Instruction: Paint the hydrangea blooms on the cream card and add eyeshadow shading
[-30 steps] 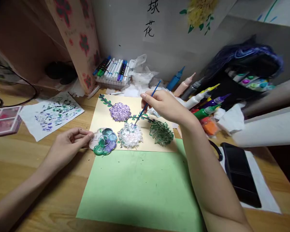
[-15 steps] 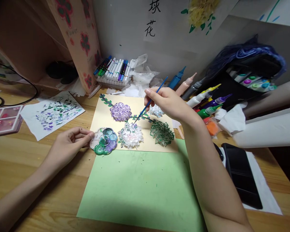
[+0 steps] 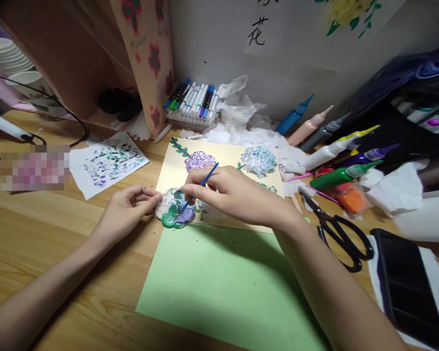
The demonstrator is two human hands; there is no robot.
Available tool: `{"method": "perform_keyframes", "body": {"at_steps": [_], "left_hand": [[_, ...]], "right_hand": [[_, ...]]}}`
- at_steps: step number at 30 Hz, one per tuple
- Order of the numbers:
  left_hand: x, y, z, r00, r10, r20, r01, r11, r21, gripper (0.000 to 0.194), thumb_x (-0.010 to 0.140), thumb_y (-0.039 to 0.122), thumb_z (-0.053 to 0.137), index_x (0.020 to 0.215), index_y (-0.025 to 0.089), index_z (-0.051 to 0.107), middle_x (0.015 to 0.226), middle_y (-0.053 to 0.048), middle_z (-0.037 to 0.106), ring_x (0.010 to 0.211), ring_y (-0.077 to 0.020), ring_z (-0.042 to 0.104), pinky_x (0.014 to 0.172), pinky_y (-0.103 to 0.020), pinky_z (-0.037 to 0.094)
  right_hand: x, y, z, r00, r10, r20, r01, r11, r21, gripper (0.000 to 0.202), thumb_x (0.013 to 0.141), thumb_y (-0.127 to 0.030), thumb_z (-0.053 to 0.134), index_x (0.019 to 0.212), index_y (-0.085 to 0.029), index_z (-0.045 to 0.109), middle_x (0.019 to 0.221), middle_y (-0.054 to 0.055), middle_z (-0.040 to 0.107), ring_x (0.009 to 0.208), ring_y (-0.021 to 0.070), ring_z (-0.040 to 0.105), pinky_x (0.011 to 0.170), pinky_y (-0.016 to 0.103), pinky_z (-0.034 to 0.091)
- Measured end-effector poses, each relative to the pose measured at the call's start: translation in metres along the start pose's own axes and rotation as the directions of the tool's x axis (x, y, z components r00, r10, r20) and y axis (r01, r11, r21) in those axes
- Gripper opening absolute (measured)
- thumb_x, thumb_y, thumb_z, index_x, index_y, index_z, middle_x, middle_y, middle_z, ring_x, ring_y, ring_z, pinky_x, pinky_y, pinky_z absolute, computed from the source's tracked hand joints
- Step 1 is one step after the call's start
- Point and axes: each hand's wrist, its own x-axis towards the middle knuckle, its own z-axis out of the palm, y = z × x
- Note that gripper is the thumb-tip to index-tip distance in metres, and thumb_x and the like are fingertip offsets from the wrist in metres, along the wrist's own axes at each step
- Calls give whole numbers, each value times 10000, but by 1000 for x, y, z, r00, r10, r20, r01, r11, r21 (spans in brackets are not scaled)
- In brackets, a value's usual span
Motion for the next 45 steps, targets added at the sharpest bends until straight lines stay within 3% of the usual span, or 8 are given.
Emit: {"method": "perform_keyframes", "body": {"at_steps": [9, 29, 34, 36, 38, 40, 43, 45], "left_hand": [[-1, -1, -1, 1000, 24, -3, -24, 1000, -13, 226, 726, 343, 657, 765, 127, 603, 727, -35, 652, 614, -106, 601, 534, -186, 454], [-1, 0, 0, 1000, 19, -5, -19, 1000, -5, 246, 715, 365, 664, 764, 131, 606, 727, -35, 661, 626, -123, 621, 574, -212, 487], [0, 1, -3, 1000, -21, 12, 21, 999, -34, 282, 692, 393, 683, 768, 133, 605, 692, -25, 656, 610, -131, 624, 589, -237, 510], [0, 3, -6, 999, -36, 16, 37, 999, -41, 293, 685, 401, 688, 782, 138, 606, 681, -16, 653, 604, -128, 622, 585, -234, 512], [1, 5, -9, 999, -47, 14, 47, 998, -35, 303, 675, 406, 695, 794, 142, 608, 673, -14, 654, 597, -129, 621, 580, -234, 515], [1, 7, -10, 998, -59, -3, 59, 998, -24, 320, 654, 414, 709, 791, 143, 608, 665, -18, 658, 590, -134, 622, 577, -237, 518], [0, 10, -9, 998, -69, -10, 69, 998, -15, 344, 619, 420, 730, 783, 143, 611, 664, -23, 666, 593, -141, 628, 600, -249, 530], [-1, 11, -7, 997, -72, 5, 72, 997, -14, 340, 617, 420, 732, 781, 146, 616, 672, -25, 670, 597, -143, 631, 617, -256, 539]], "right_hand": [[3, -1, 12, 999, -29, 45, 32, 997, -67, 271, 927, -347, 407, 845, -194, 614, 801, 19, 651, 738, 146, 573, 698, 264, 398], [3, -1, 12, 998, -68, -13, 68, 998, -15, 237, 907, -326, 447, 835, -201, 635, 791, 15, 662, 727, 151, 590, 674, 258, 417], [-6, -8, -2, 997, -79, -12, 78, 996, -35, 259, 907, -353, 438, 861, -217, 653, 821, 17, 666, 757, 160, 600, 684, 274, 441], [-18, -10, -14, 988, -67, -137, 66, 998, -10, 234, 901, -355, 454, 883, -232, 652, 864, 20, 665, 816, 168, 604, 721, 282, 447], [-35, -7, -24, 932, -26, -362, 39, 999, 29, 212, 905, -337, 453, 916, -243, 643, 898, 20, 656, 867, 164, 594, 751, 279, 443], [-55, 4, -26, 835, 40, -548, -7, 998, 61, 201, 909, -315, 451, 932, -249, 640, 903, 16, 642, 868, 154, 579, 750, 276, 439], [-86, 31, -9, 716, 147, -683, -78, 988, 131, 193, 897, -315, 463, 907, -257, 646, 918, 26, 630, 850, 176, 566, 728, 306, 443], [-102, 48, 13, 636, 175, -752, -33, 979, 200, 199, 898, -317, 441, 892, -260, 632, 898, 33, 630, 840, 197, 574, 712, 332, 452]]}}
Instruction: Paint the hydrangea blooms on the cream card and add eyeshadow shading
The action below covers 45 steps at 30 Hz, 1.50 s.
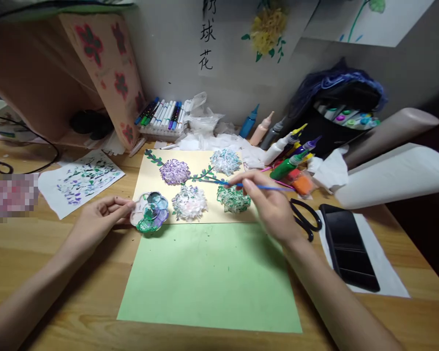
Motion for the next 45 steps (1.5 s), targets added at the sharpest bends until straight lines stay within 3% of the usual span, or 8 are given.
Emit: {"method": "perform_keyframes", "body": {"at_steps": [3, 7, 12, 17, 22, 26, 39, 45], "left_hand": [[-1, 0, 3, 1000, -11, -4, 11, 1000, 6, 331, 613, 413, 739, 776, 148, 627, 695, -26, 675, 615, -138, 634, 627, -247, 542], [1, 0, 3, 999, -4, -47, 5, 1000, 28, 346, 599, 424, 743, 769, 145, 627, 702, -27, 669, 620, -132, 626, 619, -236, 538], [2, 1, 2, 997, 16, -75, -11, 997, 70, 364, 595, 449, 733, 761, 144, 625, 687, -30, 656, 598, -131, 611, 595, -243, 535], [3, 2, 4, 998, 7, -65, -3, 998, 56, 380, 579, 458, 739, 752, 141, 622, 670, -25, 656, 591, -133, 612, 601, -254, 537], [3, 1, 4, 998, 0, -63, 2, 999, 32, 374, 574, 442, 751, 751, 137, 626, 659, -16, 654, 577, -117, 601, 586, -229, 517], [3, 0, 4, 998, 6, -58, -5, 1000, 24, 364, 583, 427, 754, 756, 132, 631, 664, -13, 649, 576, -106, 593, 572, -211, 503], [7, -7, 2, 999, 7, -48, -6, 1000, 17, 335, 620, 410, 739, 774, 134, 629, 665, -3, 651, 583, -97, 594, 565, -191, 491], [10, -11, 0, 999, 1, -52, 0, 1000, 15, 335, 626, 413, 734, 786, 138, 630, 655, -4, 654, 559, -95, 588, 523, -186, 472]], "right_hand": [[-31, 22, 9, 998, -44, -34, 44, 999, -10, 141, 868, -278, 474, 879, -261, 614, 872, 39, 634, 866, 221, 583, 769, 378, 459], [-49, 30, 20, 982, -186, -33, 185, 982, -42, 135, 846, -234, 471, 859, -267, 601, 834, 43, 643, 827, 235, 589, 760, 418, 451], [-49, 33, 24, 980, -197, 3, 197, 977, -84, 130, 835, -240, 471, 851, -263, 598, 822, 50, 654, 812, 243, 597, 735, 430, 458], [-49, 37, 24, 977, -185, -105, 179, 982, -61, 137, 832, -247, 467, 849, -276, 600, 819, 47, 649, 830, 252, 596, 750, 437, 457], [-51, 36, 26, 984, -175, 15, 176, 982, -67, 144, 832, -225, 472, 880, -272, 599, 850, 48, 651, 849, 247, 590, 752, 427, 452], [-51, 35, 26, 980, -195, -47, 192, 979, -70, 157, 839, -216, 462, 886, -284, 596, 844, 40, 649, 848, 246, 589, 754, 430, 448], [-55, 35, 28, 962, -267, 51, 271, 958, -90, 189, 839, -143, 463, 925, -250, 592, 872, 41, 643, 861, 217, 570, 749, 381, 442], [-54, 37, 27, 954, -298, -10, 296, 951, -87, 182, 851, -129, 449, 916, -223, 591, 866, 45, 633, 866, 202, 561, 756, 364, 430]]}}
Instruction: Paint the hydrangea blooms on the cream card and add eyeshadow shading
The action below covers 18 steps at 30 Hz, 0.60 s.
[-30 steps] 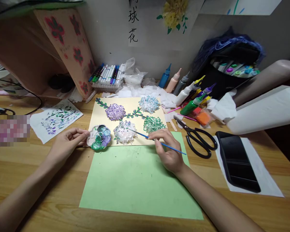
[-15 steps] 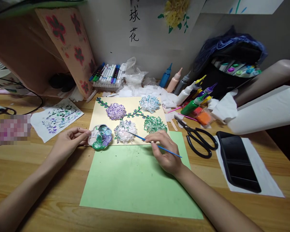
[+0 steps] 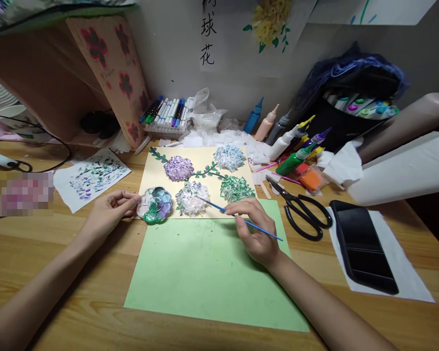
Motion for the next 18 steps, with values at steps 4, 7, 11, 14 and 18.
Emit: {"method": "perform_keyframes", "body": {"at_steps": [4, 7, 11, 14, 18], "left_hand": [[0, 2, 1, 1000, 7, -8, -7, 1000, -20, 330, 611, 402, 746, 765, 134, 631, 654, 0, 652, 559, -87, 585, 549, -186, 485], [0, 3, 2, 1000, 7, -12, -8, 1000, -28, 333, 604, 398, 751, 761, 129, 635, 661, -1, 650, 563, -86, 585, 553, -187, 487], [-1, 2, 1, 1000, 6, -9, -7, 1000, -27, 343, 603, 399, 751, 770, 123, 636, 663, -3, 649, 565, -84, 583, 559, -188, 486], [-1, 2, 0, 1000, 4, -10, -4, 1000, -23, 349, 609, 404, 746, 783, 123, 632, 668, -2, 653, 567, -80, 585, 559, -180, 480], [-1, 2, 1, 1000, -8, -9, 8, 1000, -13, 352, 627, 415, 732, 793, 125, 622, 670, -7, 659, 564, -84, 593, 537, -172, 466]], "right_hand": [[0, 0, 0, 998, -4, 65, 4, 1000, -14, 182, 844, -114, 461, 922, -219, 587, 874, 43, 635, 864, 196, 556, 752, 357, 433], [0, 0, 0, 1000, 13, -8, -14, 1000, -18, 179, 850, -119, 452, 908, -219, 588, 866, 45, 627, 867, 196, 558, 758, 361, 430], [0, -1, 0, 995, -19, 95, 20, 1000, -3, 185, 846, -112, 454, 920, -221, 585, 872, 42, 638, 862, 192, 556, 747, 354, 442], [0, -1, 0, 997, -1, 71, 3, 1000, -31, 178, 843, -114, 461, 915, -218, 586, 867, 46, 635, 858, 194, 557, 743, 355, 440], [-1, -2, 0, 999, -22, 27, 22, 1000, -13, 180, 847, -121, 443, 896, -221, 585, 855, 45, 638, 852, 197, 562, 746, 364, 440]]}}
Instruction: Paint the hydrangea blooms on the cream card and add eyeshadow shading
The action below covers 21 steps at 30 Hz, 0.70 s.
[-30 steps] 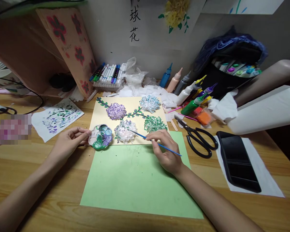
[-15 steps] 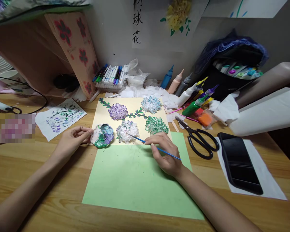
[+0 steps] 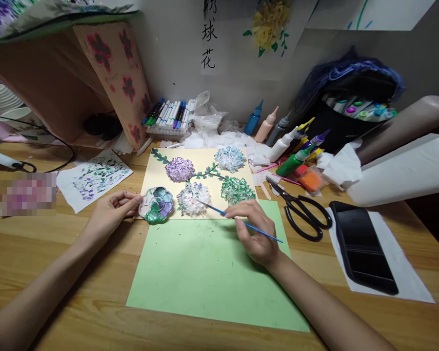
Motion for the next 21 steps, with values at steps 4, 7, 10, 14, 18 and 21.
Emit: {"method": "perform_keyframes", "body": {"at_steps": [4, 7, 10, 14, 18, 21], "left_hand": [[-1, 0, 0, 1000, 5, -3, -5, 1000, -2, 342, 641, 417, 722, 796, 133, 612, 679, -14, 665, 569, -99, 605, 514, -177, 463], [-2, 0, 0, 1000, 22, -4, -22, 999, -31, 330, 639, 407, 726, 786, 135, 614, 690, -15, 666, 582, -106, 611, 555, -201, 495], [-2, 0, 1, 999, 49, -4, -49, 997, -58, 319, 632, 395, 733, 772, 133, 617, 692, -17, 666, 592, -111, 614, 590, -218, 512], [-5, -1, 3, 998, 56, -20, -57, 997, -57, 318, 653, 407, 716, 786, 136, 616, 685, -19, 670, 588, -115, 616, 580, -218, 506], [-10, -1, 5, 991, 128, -43, -132, 988, -81, 304, 666, 399, 710, 775, 130, 619, 739, -30, 676, 629, -110, 619, 584, -196, 495], [-13, 0, 5, 979, 194, -64, -198, 977, -75, 297, 682, 394, 699, 783, 127, 618, 758, -36, 675, 651, -114, 623, 600, -197, 496]], "right_hand": [[0, 1, 0, 998, -3, 69, 5, 1000, -21, 172, 839, -127, 457, 902, -222, 585, 853, 44, 645, 841, 203, 568, 728, 368, 447], [-1, 2, -1, 999, 4, -50, -6, 999, -34, 169, 845, -146, 450, 876, -228, 595, 827, 42, 635, 822, 209, 566, 720, 376, 439], [-3, -4, 2, 996, -16, -88, 17, 1000, 15, 180, 851, -157, 437, 879, -237, 596, 823, 39, 636, 819, 212, 562, 728, 383, 434], [-3, -20, 15, 998, -27, 59, 24, 998, 51, 204, 850, -134, 432, 952, -232, 580, 910, 44, 645, 894, 208, 571, 780, 379, 431], [-3, -32, 30, 976, -52, 210, 43, 998, 48, 252, 856, -132, 420, 1051, -223, 552, 999, 55, 642, 971, 205, 563, 807, 359, 443], [-3, -35, 36, 966, -74, 249, 70, 997, 24, 269, 859, -131, 420, 1082, -222, 540, 1015, 55, 643, 988, 202, 557, 810, 349, 452]]}}
